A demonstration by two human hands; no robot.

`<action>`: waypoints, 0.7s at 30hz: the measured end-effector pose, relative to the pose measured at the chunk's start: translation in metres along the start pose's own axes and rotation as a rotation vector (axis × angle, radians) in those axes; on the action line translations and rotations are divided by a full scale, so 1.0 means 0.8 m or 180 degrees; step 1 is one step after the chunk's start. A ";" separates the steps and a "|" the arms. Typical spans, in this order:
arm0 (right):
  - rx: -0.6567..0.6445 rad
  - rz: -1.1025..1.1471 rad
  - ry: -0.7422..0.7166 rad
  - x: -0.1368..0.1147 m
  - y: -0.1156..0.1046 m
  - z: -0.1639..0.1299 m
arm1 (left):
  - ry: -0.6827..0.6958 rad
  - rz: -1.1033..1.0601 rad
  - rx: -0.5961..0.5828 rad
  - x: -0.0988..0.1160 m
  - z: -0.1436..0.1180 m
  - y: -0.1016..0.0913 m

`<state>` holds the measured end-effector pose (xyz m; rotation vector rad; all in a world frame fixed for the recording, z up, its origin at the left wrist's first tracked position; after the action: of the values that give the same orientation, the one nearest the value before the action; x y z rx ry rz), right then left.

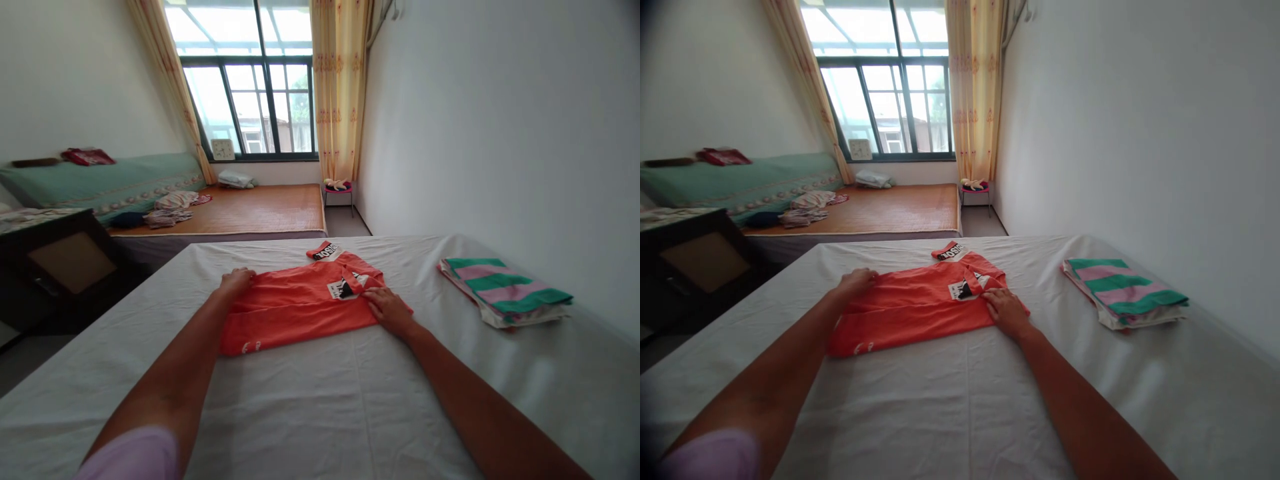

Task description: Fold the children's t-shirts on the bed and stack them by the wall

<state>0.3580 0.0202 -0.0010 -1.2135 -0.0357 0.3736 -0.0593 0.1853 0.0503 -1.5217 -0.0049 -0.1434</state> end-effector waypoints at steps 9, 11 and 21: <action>0.0054 0.0325 0.0093 0.006 0.002 0.002 | 0.0272 -0.0104 0.0658 0.082 -0.057 -0.034; 0.0174 0.0668 0.0269 0.005 0.000 0.006 | 0.1143 -0.0384 0.0394 0.143 -0.095 -0.028; -0.0194 0.2188 -0.0352 -0.073 -0.032 0.047 | 0.1991 -0.0830 0.0119 0.216 -0.204 0.052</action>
<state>0.3010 0.0295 0.0459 -1.2409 0.2837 1.0445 0.1020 0.0091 0.0166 -1.3803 0.2913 -0.8174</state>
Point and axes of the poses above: each hand's wrist, its own z-axis towards the middle knuckle, its own y-axis out of the palm, x = y × z, the point moved 6 cm from there along z, towards the middle knuckle, and after that the axes turned 5 degrees about -z, right-handed, at the moved point
